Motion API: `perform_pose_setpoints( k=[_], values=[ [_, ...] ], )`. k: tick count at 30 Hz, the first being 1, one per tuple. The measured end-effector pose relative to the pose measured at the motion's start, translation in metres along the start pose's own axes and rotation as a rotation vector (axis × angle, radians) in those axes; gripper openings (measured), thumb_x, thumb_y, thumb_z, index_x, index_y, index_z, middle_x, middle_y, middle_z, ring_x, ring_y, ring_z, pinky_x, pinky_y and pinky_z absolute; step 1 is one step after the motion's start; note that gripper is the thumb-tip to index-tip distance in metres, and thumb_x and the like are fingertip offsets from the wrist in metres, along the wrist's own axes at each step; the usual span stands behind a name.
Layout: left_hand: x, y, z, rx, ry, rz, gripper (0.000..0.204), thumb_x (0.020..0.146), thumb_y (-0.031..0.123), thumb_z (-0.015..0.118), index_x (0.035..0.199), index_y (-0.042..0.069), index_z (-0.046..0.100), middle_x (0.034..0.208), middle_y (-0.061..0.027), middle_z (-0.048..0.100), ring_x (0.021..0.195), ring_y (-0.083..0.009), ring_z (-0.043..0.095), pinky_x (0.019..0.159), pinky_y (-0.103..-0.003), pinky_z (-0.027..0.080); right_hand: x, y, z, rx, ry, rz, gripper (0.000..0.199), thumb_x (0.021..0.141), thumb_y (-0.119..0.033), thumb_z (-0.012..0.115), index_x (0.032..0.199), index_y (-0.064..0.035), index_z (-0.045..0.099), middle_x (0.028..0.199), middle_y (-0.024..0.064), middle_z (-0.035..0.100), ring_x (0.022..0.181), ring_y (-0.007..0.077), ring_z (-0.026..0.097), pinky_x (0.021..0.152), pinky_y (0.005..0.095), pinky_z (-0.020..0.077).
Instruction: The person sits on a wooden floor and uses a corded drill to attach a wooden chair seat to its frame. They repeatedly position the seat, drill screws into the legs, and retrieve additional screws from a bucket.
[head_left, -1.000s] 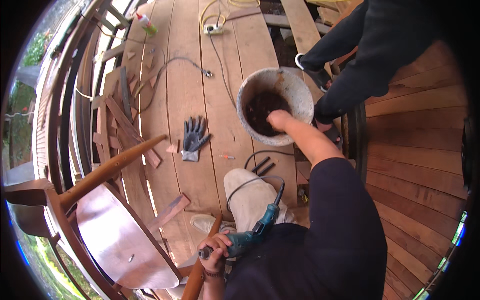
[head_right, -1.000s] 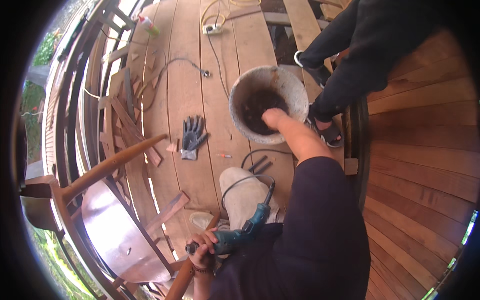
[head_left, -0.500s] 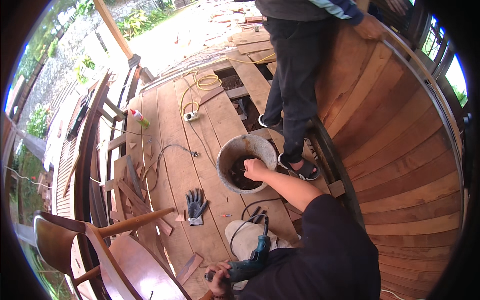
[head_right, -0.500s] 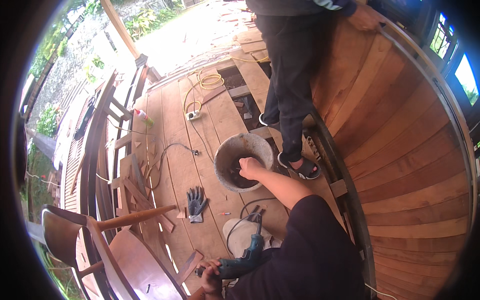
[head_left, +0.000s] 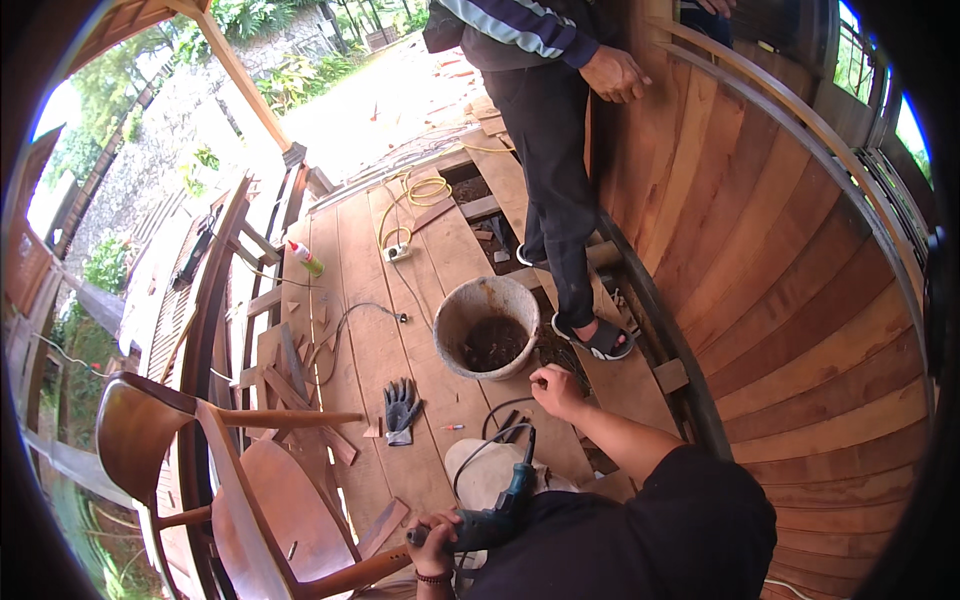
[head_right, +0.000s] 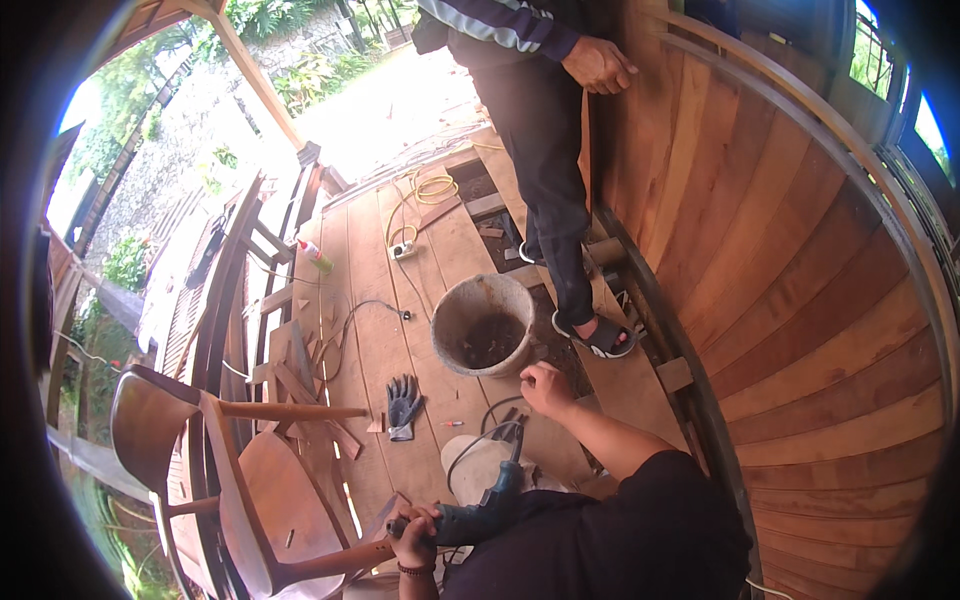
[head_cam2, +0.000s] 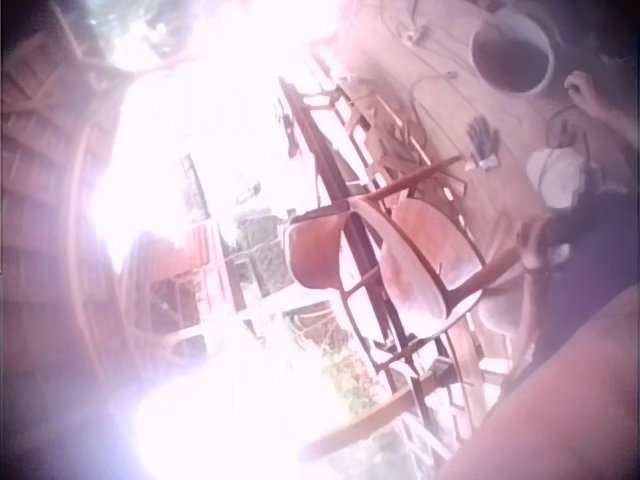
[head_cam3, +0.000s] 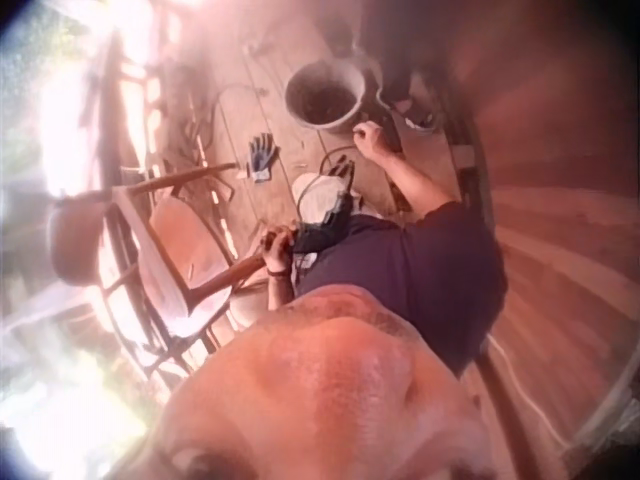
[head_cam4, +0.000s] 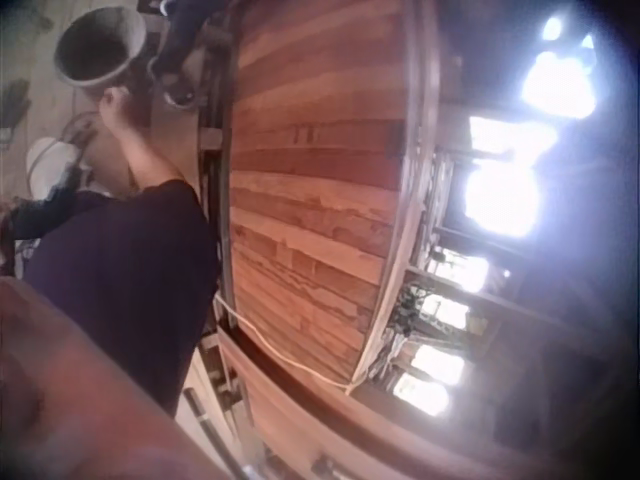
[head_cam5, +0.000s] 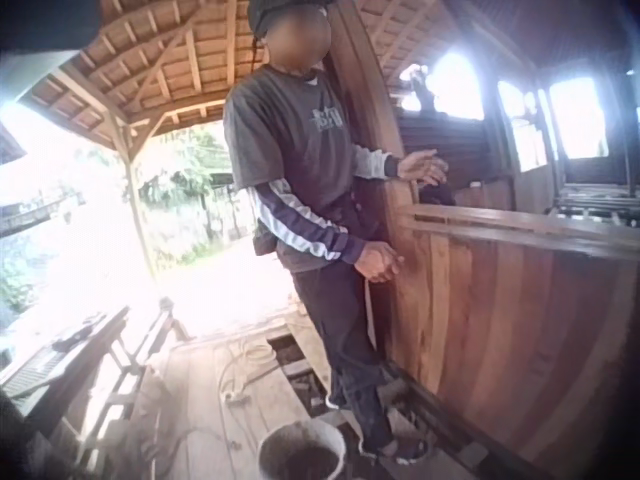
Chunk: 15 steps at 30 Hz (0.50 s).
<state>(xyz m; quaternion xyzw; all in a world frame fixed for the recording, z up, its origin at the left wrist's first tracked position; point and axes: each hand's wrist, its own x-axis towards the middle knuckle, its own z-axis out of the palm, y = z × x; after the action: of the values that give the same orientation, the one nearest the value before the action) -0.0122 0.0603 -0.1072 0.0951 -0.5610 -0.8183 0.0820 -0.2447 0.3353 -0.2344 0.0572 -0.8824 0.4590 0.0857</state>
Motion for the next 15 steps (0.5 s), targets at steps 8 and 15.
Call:
perform_pose_setpoints(
  k=[8, 15],
  values=[
    [-0.009, 0.037, 0.039, 0.178, -0.173, -0.052, 0.017, 0.083, 0.012, 0.068, 0.074, 0.007, 0.055, 0.067, -0.0052, 0.064, 0.085, -0.0219, 0.067, 0.105, -0.049, 0.044, 0.073, -0.045, 0.020, 0.197, 0.055, -0.049, 0.022, 0.086, -0.006, 0.066, 0.108, -0.0074, 0.067, 0.084, 0.0109, 0.069, 0.080, 0.0254, 0.069, 0.073, 0.0376, 0.0536],
    [-0.017, 0.041, 0.060, 0.153, -0.343, -0.064, 0.015, 0.083, 0.008, 0.067, 0.073, 0.008, 0.055, 0.066, -0.0018, 0.062, 0.087, -0.0210, 0.066, 0.105, -0.048, 0.043, 0.108, -0.041, 0.026, 0.297, 0.016, -0.064, 0.030, 0.082, -0.010, 0.079, 0.106, -0.0040, 0.062, 0.083, 0.0027, 0.070, 0.073, 0.0110, 0.064, 0.071, 0.0297, 0.0539]
  ],
)
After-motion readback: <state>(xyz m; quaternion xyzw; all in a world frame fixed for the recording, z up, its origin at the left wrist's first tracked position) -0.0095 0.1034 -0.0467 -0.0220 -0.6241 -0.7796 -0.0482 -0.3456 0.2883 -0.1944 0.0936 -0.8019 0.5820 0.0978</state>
